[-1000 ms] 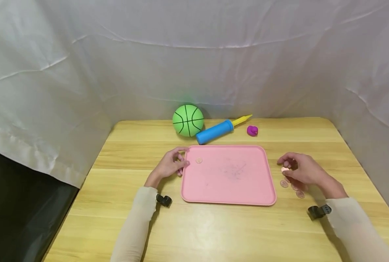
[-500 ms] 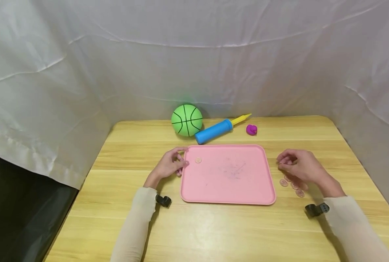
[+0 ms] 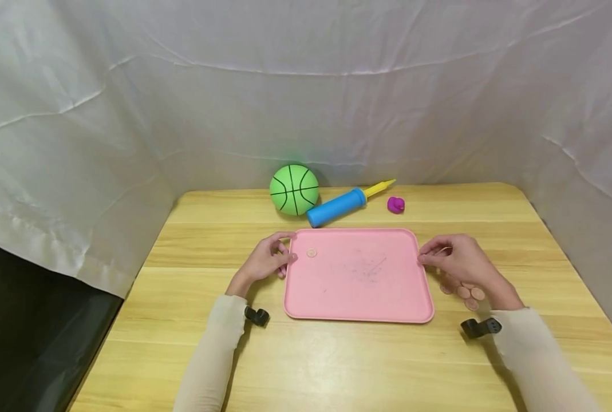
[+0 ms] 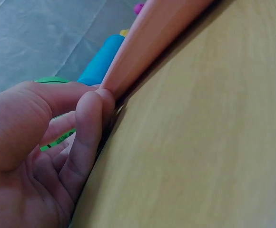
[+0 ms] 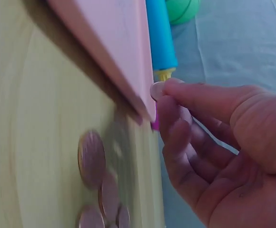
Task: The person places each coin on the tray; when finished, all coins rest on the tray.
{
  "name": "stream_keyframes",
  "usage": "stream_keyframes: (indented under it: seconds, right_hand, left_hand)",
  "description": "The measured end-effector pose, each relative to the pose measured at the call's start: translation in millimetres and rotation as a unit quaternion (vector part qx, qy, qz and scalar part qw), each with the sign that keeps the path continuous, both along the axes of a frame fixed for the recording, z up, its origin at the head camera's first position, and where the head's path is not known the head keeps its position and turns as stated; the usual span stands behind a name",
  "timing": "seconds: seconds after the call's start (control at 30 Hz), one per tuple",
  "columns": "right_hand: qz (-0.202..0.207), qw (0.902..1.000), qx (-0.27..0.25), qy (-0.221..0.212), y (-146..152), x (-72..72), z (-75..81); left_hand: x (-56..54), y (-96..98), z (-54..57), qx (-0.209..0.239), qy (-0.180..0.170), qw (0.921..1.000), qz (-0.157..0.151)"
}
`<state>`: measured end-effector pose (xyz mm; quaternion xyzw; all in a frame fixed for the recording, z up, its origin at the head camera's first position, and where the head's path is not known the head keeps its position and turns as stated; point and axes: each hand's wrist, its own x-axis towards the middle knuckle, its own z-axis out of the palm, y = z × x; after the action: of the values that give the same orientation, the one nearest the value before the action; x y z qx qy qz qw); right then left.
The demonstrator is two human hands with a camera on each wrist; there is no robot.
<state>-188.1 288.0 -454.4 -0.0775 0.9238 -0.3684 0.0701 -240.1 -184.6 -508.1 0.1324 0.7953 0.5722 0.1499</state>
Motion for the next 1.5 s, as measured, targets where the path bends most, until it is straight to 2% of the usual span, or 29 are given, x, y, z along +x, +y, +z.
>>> stream_keyframes:
  seconds: [0.33,0.63,0.87,1.07,1.3,1.5]
  right_hand:
    - [0.014,0.9995,-0.025,0.015,-29,-10.5,-1.9]
    - [0.021,0.9985,-0.045,-0.021,-55,-16.9,-2.4]
    - [0.036,0.9984,-0.043,-0.009,-73,-24.8,-7.4]
    - [0.044,0.9974,-0.051,-0.025,-90,-32.8,-8.5]
    - [0.054,0.9975,-0.044,-0.014,-108,-40.1,-9.9]
    - [0.065,0.996,-0.057,-0.026,-124,-46.5,-12.9]
  left_hand:
    - [-1.1,0.8,-0.1,-0.002,0.001,1.0,0.003]
    - [-0.5,0.7,0.9,0.0,0.003,1.0,-0.002]
    - [-0.7,1.2,0.1,-0.002,0.006,1.0,0.004]
    - [-0.5,0.8,0.4,-0.002,0.006,1.0,0.004]
    - [0.2,0.0,0.7,-0.004,0.008,1.0,0.0]
    - [0.4,0.2,1.6,-0.003,0.002,1.0,0.0]
